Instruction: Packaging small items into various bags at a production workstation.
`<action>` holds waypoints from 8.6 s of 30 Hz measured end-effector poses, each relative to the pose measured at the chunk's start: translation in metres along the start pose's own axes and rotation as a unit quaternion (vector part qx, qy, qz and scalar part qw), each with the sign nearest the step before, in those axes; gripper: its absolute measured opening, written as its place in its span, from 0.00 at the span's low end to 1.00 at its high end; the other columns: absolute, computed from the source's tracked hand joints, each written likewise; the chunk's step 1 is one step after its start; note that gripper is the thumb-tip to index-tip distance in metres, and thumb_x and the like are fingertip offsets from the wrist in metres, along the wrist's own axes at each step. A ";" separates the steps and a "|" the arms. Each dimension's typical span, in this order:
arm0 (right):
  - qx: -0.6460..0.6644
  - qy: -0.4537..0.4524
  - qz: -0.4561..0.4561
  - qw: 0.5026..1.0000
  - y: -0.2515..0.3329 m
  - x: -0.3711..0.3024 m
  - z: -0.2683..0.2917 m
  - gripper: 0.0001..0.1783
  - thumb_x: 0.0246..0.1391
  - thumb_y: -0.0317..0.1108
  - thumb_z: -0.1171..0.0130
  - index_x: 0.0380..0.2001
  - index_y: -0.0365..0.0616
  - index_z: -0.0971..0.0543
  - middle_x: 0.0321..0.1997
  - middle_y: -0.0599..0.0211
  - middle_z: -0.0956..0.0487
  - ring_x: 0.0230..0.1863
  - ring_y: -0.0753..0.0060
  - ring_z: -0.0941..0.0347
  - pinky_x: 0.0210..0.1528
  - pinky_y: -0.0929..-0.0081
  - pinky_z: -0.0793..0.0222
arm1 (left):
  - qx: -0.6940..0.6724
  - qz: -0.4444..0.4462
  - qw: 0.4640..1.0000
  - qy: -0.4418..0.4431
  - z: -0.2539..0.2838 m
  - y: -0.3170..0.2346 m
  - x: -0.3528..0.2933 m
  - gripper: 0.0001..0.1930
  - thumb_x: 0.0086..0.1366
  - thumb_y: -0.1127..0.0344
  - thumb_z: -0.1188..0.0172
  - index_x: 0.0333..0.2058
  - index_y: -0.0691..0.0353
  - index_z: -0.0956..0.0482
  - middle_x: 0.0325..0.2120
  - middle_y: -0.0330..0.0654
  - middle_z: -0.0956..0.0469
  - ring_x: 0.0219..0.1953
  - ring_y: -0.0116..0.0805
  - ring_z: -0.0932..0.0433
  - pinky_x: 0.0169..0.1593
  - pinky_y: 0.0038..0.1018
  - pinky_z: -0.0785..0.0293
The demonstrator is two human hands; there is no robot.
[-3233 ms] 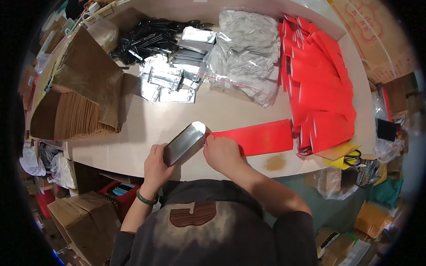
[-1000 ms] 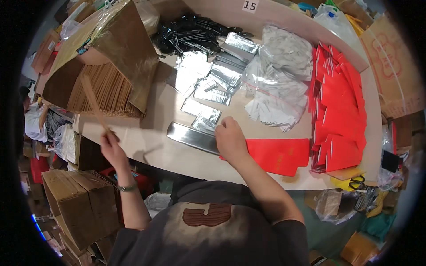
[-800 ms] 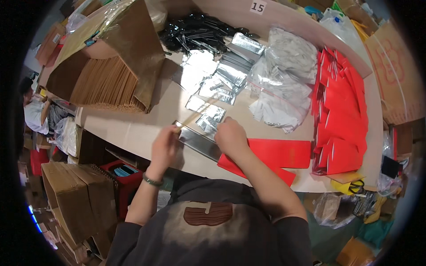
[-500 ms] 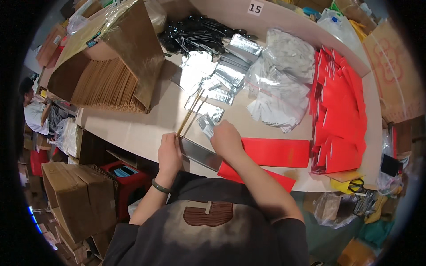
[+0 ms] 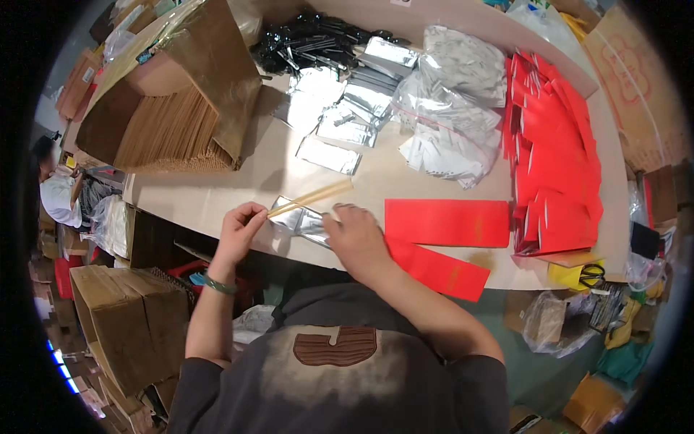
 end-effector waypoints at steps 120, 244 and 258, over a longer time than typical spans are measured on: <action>0.175 0.077 -0.069 0.979 -0.069 -0.015 0.043 0.31 0.42 0.32 0.29 0.52 0.40 0.27 0.53 0.54 0.25 0.54 0.48 0.30 0.58 0.59 0.33 | 0.245 -0.138 0.956 0.083 -0.021 -0.025 0.004 0.06 0.56 0.78 0.39 0.33 0.63 0.20 0.25 0.45 0.27 0.29 0.43 0.25 0.34 0.34 0.29; 0.059 0.130 0.085 0.986 -0.032 0.038 0.080 0.14 0.48 0.31 0.37 0.39 0.48 0.24 0.43 0.56 0.28 0.47 0.52 0.30 0.47 0.58 0.33 | 0.416 -0.291 0.851 0.134 -0.087 -0.053 0.031 0.32 0.44 0.64 0.27 0.50 0.60 0.28 0.42 0.47 0.24 0.45 0.48 0.25 0.47 0.34 0.27; 0.058 0.185 -0.006 0.981 -0.092 -0.015 0.083 0.22 0.43 0.45 0.28 0.32 0.40 0.23 0.51 0.50 0.27 0.54 0.48 0.31 0.53 0.54 0.32 | -0.059 -0.168 0.916 0.359 -0.184 -0.072 0.000 0.26 0.54 0.59 0.29 0.49 0.62 0.26 0.45 0.49 0.24 0.45 0.41 0.23 0.48 0.33 0.27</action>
Point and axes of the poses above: each hand's wrist, its own x-axis towards the middle knuckle, its own z-axis out of the back of the hand, y = z × x, the point moved 3 cm from there along x, towards the middle knuckle
